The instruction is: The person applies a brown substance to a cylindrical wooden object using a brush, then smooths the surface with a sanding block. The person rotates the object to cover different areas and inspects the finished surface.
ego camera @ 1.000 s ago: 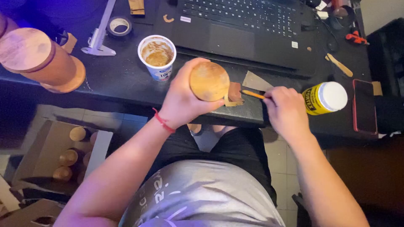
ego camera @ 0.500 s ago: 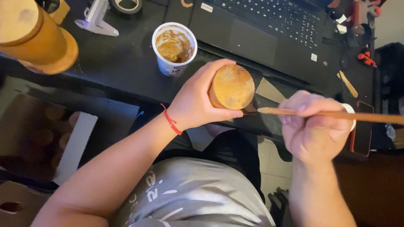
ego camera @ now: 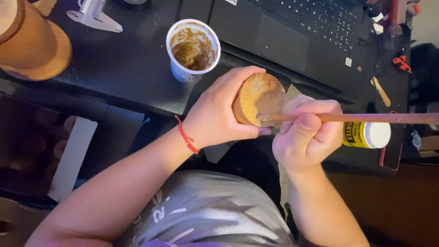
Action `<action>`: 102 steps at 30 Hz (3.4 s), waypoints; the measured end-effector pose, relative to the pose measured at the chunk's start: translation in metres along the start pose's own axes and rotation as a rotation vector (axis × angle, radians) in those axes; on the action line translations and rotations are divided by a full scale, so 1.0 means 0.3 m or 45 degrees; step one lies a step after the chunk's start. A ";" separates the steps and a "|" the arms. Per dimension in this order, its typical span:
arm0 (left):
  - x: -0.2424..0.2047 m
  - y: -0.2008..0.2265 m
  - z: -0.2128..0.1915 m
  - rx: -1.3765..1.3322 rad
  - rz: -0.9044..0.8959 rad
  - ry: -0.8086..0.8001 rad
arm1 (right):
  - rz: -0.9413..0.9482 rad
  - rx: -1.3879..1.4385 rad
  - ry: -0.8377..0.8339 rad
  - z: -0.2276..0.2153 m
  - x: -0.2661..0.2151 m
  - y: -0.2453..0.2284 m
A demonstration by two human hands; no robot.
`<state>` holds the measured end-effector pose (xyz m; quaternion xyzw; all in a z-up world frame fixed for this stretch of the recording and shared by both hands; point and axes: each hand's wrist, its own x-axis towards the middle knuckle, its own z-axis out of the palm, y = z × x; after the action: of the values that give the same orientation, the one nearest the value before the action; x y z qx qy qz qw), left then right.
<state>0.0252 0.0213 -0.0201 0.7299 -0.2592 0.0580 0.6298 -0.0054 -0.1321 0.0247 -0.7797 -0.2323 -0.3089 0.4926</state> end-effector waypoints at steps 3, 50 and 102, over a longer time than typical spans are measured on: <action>0.000 0.001 -0.003 -0.005 -0.016 -0.004 | -0.006 -0.042 0.027 0.007 -0.008 0.007; 0.008 0.038 0.002 0.038 -0.075 -0.016 | 0.598 0.744 0.161 -0.145 0.039 0.067; 0.029 0.018 0.014 0.003 -0.134 -0.062 | 0.377 0.718 0.199 -0.202 -0.101 0.170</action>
<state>0.0295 0.0143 -0.0126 0.7446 -0.2358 0.0073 0.6244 -0.0080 -0.2097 -0.0089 -0.6118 -0.1544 -0.2164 0.7450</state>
